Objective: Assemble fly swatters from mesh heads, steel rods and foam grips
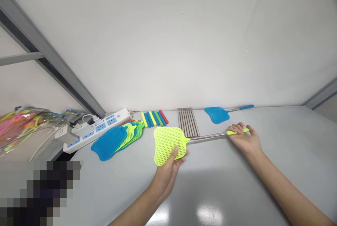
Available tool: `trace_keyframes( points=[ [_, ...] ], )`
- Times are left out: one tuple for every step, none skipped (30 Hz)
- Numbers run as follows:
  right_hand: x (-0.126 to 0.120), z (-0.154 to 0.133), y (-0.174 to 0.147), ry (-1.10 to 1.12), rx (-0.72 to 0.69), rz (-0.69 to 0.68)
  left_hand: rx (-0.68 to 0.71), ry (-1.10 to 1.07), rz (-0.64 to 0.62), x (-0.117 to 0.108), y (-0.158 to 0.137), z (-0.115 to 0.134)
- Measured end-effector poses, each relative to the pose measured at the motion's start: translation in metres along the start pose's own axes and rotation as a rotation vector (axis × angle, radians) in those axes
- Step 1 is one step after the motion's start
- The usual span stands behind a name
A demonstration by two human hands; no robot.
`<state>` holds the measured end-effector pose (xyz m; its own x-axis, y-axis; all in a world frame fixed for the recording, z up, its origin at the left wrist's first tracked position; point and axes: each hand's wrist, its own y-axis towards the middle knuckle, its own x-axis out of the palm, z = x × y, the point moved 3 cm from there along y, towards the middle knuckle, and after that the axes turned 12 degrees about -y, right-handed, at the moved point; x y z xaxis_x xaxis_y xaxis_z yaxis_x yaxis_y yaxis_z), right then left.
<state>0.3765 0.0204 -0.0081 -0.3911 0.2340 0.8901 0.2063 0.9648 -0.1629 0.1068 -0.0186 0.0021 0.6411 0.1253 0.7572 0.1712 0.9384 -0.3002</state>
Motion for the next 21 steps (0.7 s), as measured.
trace_keyframes(
  points=[
    [0.0001, 0.0000, 0.0000, 0.003, 0.002, -0.001, 0.003, -0.003, 0.005, 0.0000, -0.0001, 0.0000],
    [0.0003, 0.0000, -0.0001, 0.009, 0.005, -0.003, 0.006, -0.005, 0.008, 0.0000, -0.0002, 0.0000],
    [0.0005, -0.0001, -0.0003, 0.017, 0.008, -0.002, 0.008, -0.008, 0.012, -0.0001, -0.0001, -0.0001],
    [0.0009, -0.0004, -0.0005, 0.028, 0.009, -0.001, 0.009, -0.011, 0.013, -0.0002, 0.0000, -0.0001],
    [0.0014, -0.0008, -0.0009, 0.039, 0.011, -0.001, 0.011, -0.015, 0.014, -0.0004, 0.0002, -0.0001],
    [0.0021, -0.0014, -0.0013, 0.050, 0.015, -0.004, 0.014, -0.019, 0.014, -0.0006, 0.0005, 0.0000],
    [0.0028, -0.0022, -0.0018, 0.061, 0.017, -0.008, 0.018, -0.022, 0.013, -0.0009, 0.0007, 0.0001],
    [0.0036, -0.0031, -0.0024, 0.074, 0.019, -0.013, 0.024, -0.024, 0.009, -0.0010, 0.0010, 0.0003],
    [0.0043, -0.0042, -0.0031, 0.087, 0.018, -0.019, 0.033, -0.027, 0.003, -0.0010, 0.0011, 0.0007],
    [0.0048, -0.0052, -0.0037, 0.100, 0.016, -0.022, 0.041, -0.033, -0.007, -0.0009, 0.0010, 0.0011],
    [0.0051, -0.0060, -0.0043, 0.114, 0.015, -0.021, 0.046, -0.043, -0.015, -0.0007, 0.0008, 0.0014],
    [0.0048, -0.0063, -0.0047, 0.127, 0.018, -0.013, 0.044, -0.058, -0.023, -0.0005, 0.0003, 0.0015],
    [0.0041, -0.0062, -0.0051, 0.138, 0.023, 0.003, 0.033, -0.076, -0.031, -0.0002, -0.0005, 0.0013],
    [0.0031, -0.0056, -0.0053, 0.146, 0.030, 0.024, 0.017, -0.095, -0.038, 0.0000, -0.0014, 0.0010],
    [0.0019, -0.0049, -0.0053, 0.151, 0.036, 0.044, -0.001, -0.112, -0.044, 0.0001, -0.0025, 0.0005],
    [0.0007, -0.0041, -0.0051, 0.154, 0.037, 0.061, -0.019, -0.125, -0.050, 0.0001, -0.0036, 0.0001],
    [-0.0003, -0.0035, -0.0048, 0.153, 0.033, 0.068, -0.032, -0.134, -0.057, 0.0001, -0.0047, -0.0003],
    [-0.0009, -0.0030, -0.0044, 0.150, 0.026, 0.065, -0.040, -0.139, -0.063, 0.0000, -0.0056, -0.0006],
    [-0.0012, -0.0026, -0.0039, 0.146, 0.019, 0.057, -0.045, -0.141, -0.067, -0.0002, -0.0063, -0.0007],
    [-0.0014, -0.0022, -0.0035, 0.142, 0.010, 0.049, -0.048, -0.143, -0.068, -0.0004, -0.0068, -0.0006],
    [-0.0014, -0.0016, -0.0032, 0.139, 0.000, 0.045, -0.051, -0.145, -0.067, -0.0005, -0.0070, -0.0005]
  ],
)
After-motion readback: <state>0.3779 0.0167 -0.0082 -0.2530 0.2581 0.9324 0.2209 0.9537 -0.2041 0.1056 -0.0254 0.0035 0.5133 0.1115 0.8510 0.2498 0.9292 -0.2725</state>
